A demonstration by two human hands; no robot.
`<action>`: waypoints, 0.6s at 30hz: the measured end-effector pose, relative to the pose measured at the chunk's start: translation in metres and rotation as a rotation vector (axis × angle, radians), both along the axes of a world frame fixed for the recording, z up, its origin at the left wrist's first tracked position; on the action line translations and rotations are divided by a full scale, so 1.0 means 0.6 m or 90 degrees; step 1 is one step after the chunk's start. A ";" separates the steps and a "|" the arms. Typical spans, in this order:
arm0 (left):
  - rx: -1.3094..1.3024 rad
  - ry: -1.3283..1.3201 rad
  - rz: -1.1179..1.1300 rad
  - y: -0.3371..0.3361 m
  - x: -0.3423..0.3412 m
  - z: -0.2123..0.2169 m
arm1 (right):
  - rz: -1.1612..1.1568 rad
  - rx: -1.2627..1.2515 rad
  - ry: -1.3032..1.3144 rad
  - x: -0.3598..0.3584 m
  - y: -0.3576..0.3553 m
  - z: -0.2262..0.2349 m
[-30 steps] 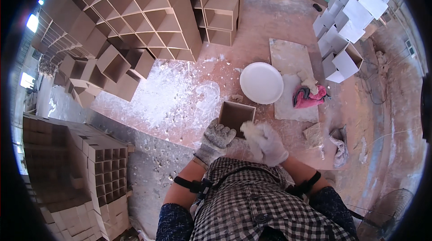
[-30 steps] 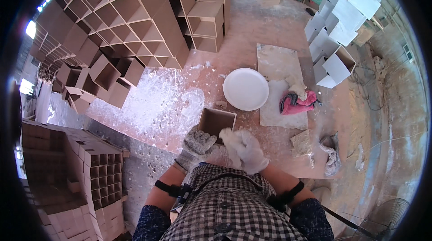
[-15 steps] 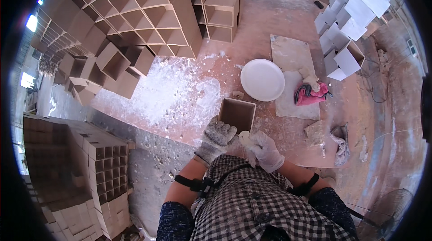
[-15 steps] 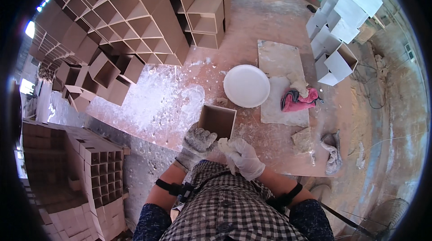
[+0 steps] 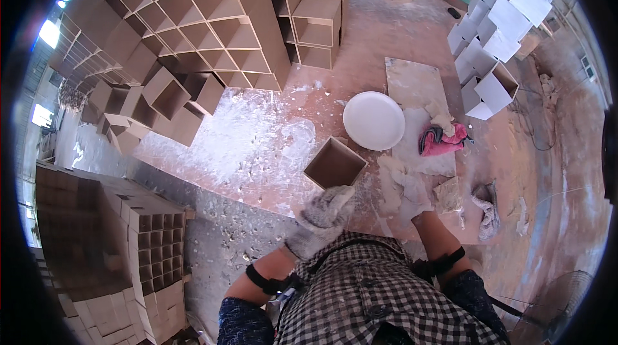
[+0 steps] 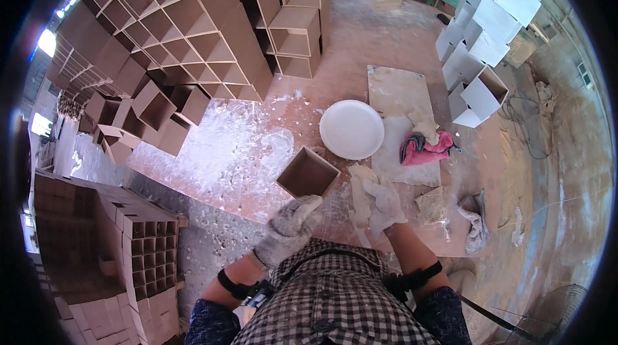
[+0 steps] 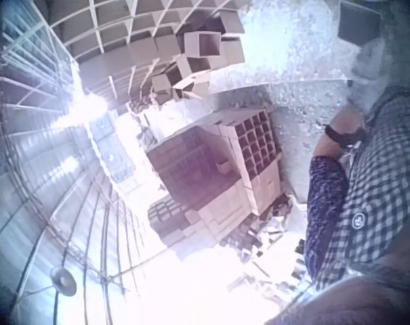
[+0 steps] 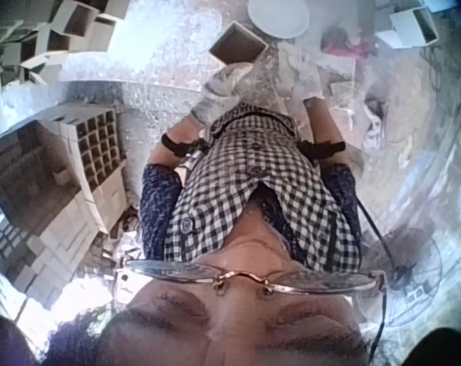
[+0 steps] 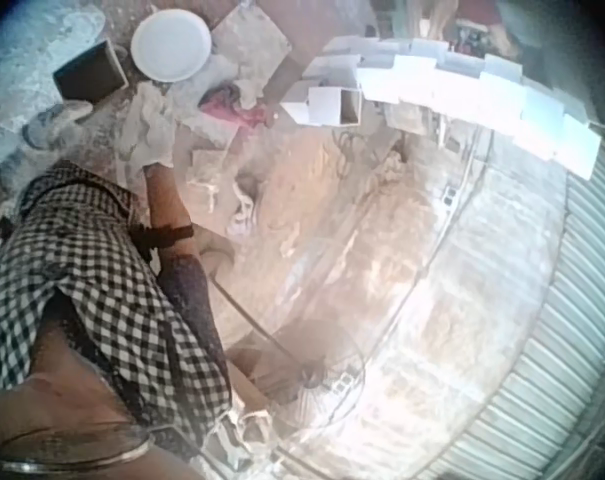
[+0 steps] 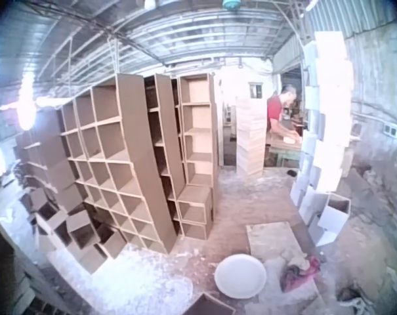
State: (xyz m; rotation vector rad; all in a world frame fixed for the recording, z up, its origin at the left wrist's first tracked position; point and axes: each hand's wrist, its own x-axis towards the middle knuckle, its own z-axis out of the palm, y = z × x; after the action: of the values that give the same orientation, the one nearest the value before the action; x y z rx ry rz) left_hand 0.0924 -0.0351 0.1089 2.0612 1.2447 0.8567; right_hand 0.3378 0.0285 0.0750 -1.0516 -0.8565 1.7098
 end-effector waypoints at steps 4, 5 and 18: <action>0.308 0.346 -0.034 0.053 -0.074 -0.017 | -0.065 -0.174 0.147 -0.062 0.028 0.016; 0.309 0.345 -0.035 0.067 -0.079 -0.032 | -0.084 -0.066 0.066 -0.077 0.036 -0.003; 0.274 0.348 -0.127 0.103 -0.091 -0.093 | 0.160 -0.012 -0.192 -0.152 -0.109 0.054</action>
State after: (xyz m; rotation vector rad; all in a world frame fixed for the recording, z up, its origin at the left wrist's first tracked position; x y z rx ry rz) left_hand 0.0379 0.0266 0.0533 2.8461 1.1538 0.5110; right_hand 0.2465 -0.0368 0.1072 -1.2801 -1.2085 1.7921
